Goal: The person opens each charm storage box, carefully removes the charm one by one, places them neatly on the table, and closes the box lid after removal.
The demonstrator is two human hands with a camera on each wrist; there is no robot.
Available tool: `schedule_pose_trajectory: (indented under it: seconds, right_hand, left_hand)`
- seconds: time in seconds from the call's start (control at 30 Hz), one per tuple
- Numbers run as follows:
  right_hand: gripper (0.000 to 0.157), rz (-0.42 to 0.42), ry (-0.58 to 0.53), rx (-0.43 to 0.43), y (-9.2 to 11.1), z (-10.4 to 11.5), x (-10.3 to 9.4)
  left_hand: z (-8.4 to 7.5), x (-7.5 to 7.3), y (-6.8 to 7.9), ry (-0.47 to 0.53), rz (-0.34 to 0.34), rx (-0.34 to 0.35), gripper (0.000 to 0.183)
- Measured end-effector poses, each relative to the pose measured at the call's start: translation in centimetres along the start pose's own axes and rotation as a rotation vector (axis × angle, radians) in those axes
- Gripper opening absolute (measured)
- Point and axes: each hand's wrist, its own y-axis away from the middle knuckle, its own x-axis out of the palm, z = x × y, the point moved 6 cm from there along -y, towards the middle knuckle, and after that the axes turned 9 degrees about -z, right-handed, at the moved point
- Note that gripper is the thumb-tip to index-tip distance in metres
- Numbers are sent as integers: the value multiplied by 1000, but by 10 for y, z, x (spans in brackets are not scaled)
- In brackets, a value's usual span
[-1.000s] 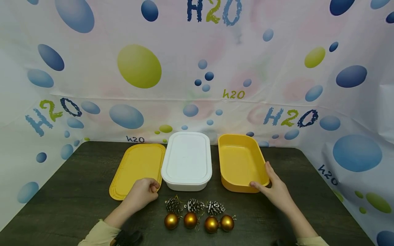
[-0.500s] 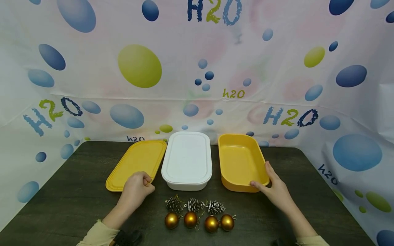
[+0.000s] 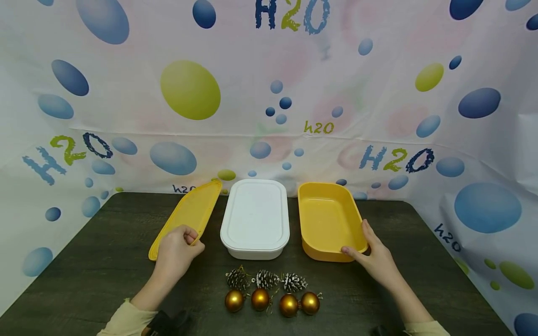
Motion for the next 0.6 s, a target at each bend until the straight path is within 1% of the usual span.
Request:
schedule_pose_trajectory:
  seconds: [0.17,0.4,0.6]
  right_hand:
    - [100,0,-5,-3,0,0,0]
    - [99,1,-3,-2,0,0,1]
    - [99,4,2,8,0,-1,1]
  left_hand:
    - [-2,-5,0,13,14,-21,9]
    - [-12,-14,0,43,-13,-25,13]
    - [-20,-22,0,50,-17,-24,14]
